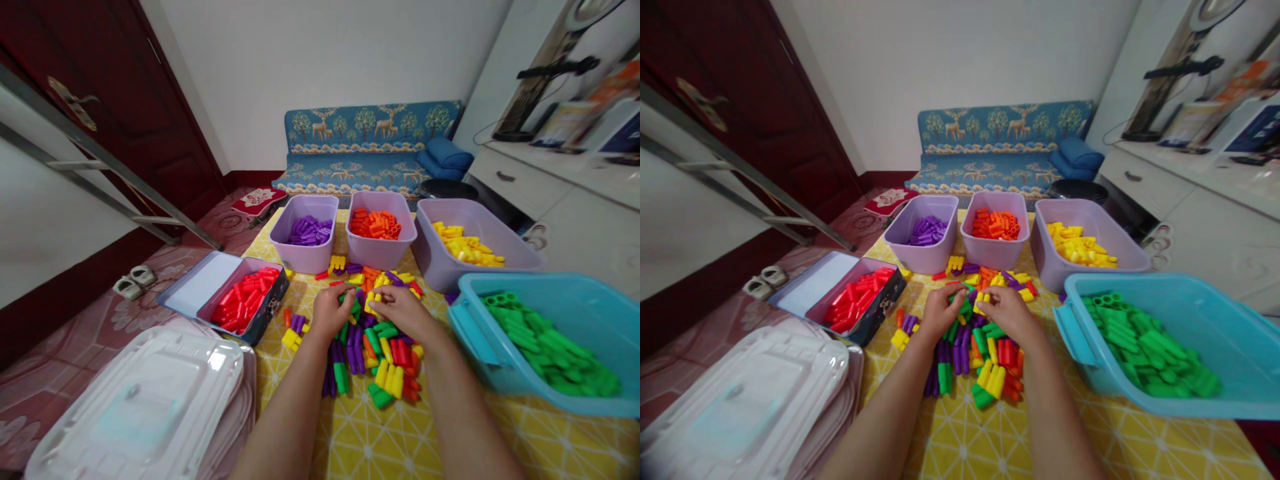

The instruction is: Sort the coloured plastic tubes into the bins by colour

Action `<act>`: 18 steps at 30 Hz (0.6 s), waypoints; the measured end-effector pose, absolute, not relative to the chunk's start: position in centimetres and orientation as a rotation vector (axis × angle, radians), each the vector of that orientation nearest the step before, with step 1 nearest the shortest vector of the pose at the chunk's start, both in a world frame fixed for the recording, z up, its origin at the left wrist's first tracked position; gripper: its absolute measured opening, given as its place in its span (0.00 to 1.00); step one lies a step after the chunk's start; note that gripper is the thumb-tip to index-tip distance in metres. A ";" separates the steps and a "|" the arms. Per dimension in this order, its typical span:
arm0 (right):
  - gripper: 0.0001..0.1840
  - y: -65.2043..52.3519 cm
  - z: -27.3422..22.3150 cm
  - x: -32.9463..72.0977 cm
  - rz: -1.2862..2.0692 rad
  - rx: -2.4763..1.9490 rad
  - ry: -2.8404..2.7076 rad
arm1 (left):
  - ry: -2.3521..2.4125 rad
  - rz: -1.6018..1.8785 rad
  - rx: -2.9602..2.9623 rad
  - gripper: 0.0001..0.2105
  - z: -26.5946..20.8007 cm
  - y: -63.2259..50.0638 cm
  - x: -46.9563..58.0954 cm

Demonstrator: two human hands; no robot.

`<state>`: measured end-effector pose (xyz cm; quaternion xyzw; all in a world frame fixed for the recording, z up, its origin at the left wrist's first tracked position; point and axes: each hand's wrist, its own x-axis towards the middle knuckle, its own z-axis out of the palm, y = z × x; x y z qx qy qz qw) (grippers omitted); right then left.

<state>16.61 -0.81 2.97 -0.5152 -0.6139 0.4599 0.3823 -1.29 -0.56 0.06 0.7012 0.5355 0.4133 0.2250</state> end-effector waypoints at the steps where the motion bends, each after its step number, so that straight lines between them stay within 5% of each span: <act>1: 0.12 -0.9 3.6 16.6 1.146 -1.277 -1.440 | 1.471 1.142 1.939 0.14 0.2 -0.6 -1.3; 8: 0.24 -0.7 6.1 16.9 0.811 -0.737 -0.724 | 1.396 1.163 2.008 0.16 0.7 -0.7 -1.2; 12: 0.26 0.1 3.3 16.7 0.804 -1.076 -0.883 | 1.406 1.262 2.017 0.12 0.3 -0.6 -1.1; 18: 0.23 1.1 -0.5 17.5 0.184 -1.523 -1.596 | 1.539 1.207 2.132 0.15 1.3 0.2 -1.0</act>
